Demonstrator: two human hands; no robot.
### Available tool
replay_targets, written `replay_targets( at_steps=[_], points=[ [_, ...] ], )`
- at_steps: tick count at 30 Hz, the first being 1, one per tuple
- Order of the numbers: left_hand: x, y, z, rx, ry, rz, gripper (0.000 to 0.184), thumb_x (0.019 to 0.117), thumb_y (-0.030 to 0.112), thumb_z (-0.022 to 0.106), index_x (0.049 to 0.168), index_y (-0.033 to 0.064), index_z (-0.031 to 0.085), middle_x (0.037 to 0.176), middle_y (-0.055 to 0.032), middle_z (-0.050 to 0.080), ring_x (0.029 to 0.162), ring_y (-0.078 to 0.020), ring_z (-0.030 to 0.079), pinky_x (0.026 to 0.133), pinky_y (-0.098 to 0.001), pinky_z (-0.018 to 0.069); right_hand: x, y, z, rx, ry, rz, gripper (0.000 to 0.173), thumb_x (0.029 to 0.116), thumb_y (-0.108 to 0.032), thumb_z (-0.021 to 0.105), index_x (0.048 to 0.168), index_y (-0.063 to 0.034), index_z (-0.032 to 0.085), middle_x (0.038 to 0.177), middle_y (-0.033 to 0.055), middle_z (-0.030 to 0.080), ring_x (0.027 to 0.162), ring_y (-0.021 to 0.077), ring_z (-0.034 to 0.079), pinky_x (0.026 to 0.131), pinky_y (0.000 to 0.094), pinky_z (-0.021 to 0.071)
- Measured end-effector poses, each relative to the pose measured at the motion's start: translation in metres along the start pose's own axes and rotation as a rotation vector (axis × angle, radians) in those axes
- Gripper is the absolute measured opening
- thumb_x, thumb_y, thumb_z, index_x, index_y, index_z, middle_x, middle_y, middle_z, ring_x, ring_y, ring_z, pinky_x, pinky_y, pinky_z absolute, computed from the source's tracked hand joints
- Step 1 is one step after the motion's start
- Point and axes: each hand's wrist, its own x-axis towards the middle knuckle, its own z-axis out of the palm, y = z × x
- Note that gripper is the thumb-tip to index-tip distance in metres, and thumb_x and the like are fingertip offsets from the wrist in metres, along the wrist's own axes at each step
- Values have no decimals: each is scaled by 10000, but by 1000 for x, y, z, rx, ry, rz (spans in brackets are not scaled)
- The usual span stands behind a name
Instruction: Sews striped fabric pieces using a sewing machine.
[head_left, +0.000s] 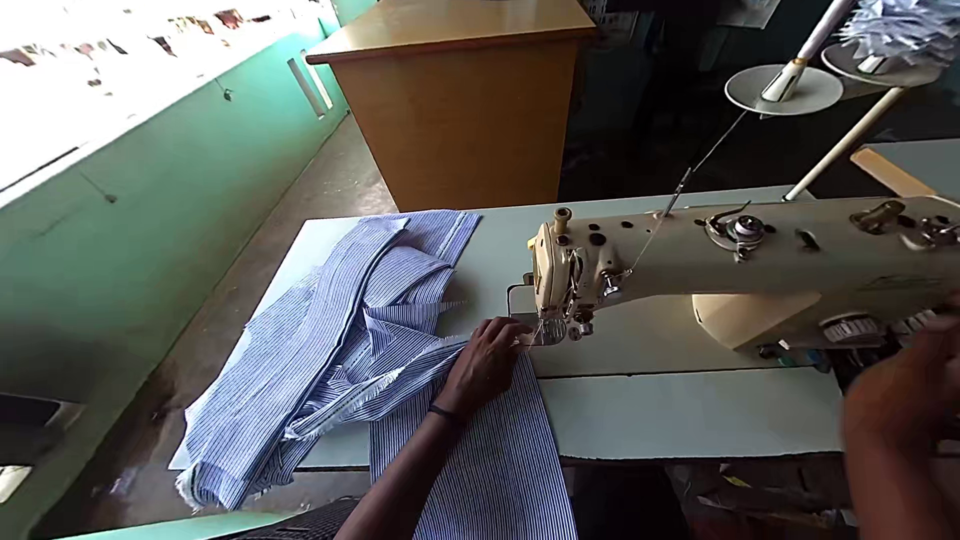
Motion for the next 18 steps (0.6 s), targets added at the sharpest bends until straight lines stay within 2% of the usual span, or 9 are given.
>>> replay_targets(
  at_steps=[2, 3, 6, 8, 9, 11, 13, 16, 18],
  points=[
    [1, 0, -1, -29, 39, 26, 262, 1031, 187, 564, 1274, 152, 655, 1323, -4, 629, 1255, -174, 569, 1073, -364, 493, -79, -64, 32, 101, -239, -151, 417, 1064, -276, 429, 1220, 66, 609, 1321, 220, 602, 1279, 287, 570, 1081, 463, 486],
    [-1, 2, -3, -14, 67, 42, 251, 1030, 195, 569, 1255, 147, 668, 1316, -8, 632, 1244, -174, 574, 1059, -362, 502, -119, -92, 51, 150, -423, -237, 413, 1051, -318, 447, 1182, -5, 683, 1285, 155, 660, 1257, 251, 608, 1063, 456, 517],
    [-12, 23, -10, 150, 100, 102, 219, 1022, 213, 565, 1178, 181, 716, 1196, -4, 673, 1099, -173, 638, 899, -354, 573, -190, -155, 92, 74, -820, -569, 422, 1055, -485, 429, 1316, -276, 687, 1445, -53, 620, 1409, 167, 505, 1141, 452, 433],
    [-25, 39, -13, 239, -14, 84, 228, 1027, 274, 554, 1175, 200, 711, 1155, 9, 687, 1065, -161, 670, 841, -350, 598, -200, -163, 101, 44, -864, -596, 400, 1061, -494, 425, 1273, -305, 707, 1425, -121, 626, 1403, 127, 501, 1142, 418, 419],
    [-33, 43, -14, 277, -118, 54, 286, 1028, 349, 537, 1226, 220, 698, 1216, 27, 674, 1136, -155, 643, 906, -366, 574, -198, -162, 102, 72, -875, -570, 381, 1068, -466, 424, 1225, -295, 727, 1391, -127, 648, 1379, 119, 522, 1132, 408, 430],
    [-46, 39, -14, 311, -302, 19, 500, 1027, 538, 443, 1431, 285, 595, 1503, 69, 524, 1416, -152, 446, 1144, -452, 396, -188, -160, 99, 144, -954, -524, 378, 1075, -450, 422, 1205, -274, 730, 1395, -116, 645, 1381, 117, 517, 1136, 410, 425],
    [-53, 30, -12, 294, -365, 3, 649, 998, 688, 357, 1540, 348, 461, 1650, 88, 341, 1538, -165, 267, 1230, -543, 254, -175, -156, 95, 211, -1036, -516, 351, 1075, -429, 465, 1211, -240, 728, 1410, -80, 639, 1384, 127, 516, 1141, 411, 424],
    [-52, 25, -12, 261, -397, -13, 691, 975, 746, 319, 1577, 411, 381, 1706, 78, 219, 1564, -190, 212, 1213, -580, 263, -155, -141, 91, 137, -849, -513, 285, 1049, -326, 522, 1062, -190, 771, 1184, -47, 740, 1172, 103, 665, 985, 343, 566],
    [-46, 22, -13, 241, -404, -6, 687, 972, 748, 333, 1576, 424, 376, 1713, 76, 194, 1570, -184, 196, 1202, -552, 303, -144, -126, 94, 54, -702, -434, 280, 1027, -324, 547, 1027, -175, 785, 1118, -40, 747, 1073, 101, 686, 904, 333, 585]
  ],
)
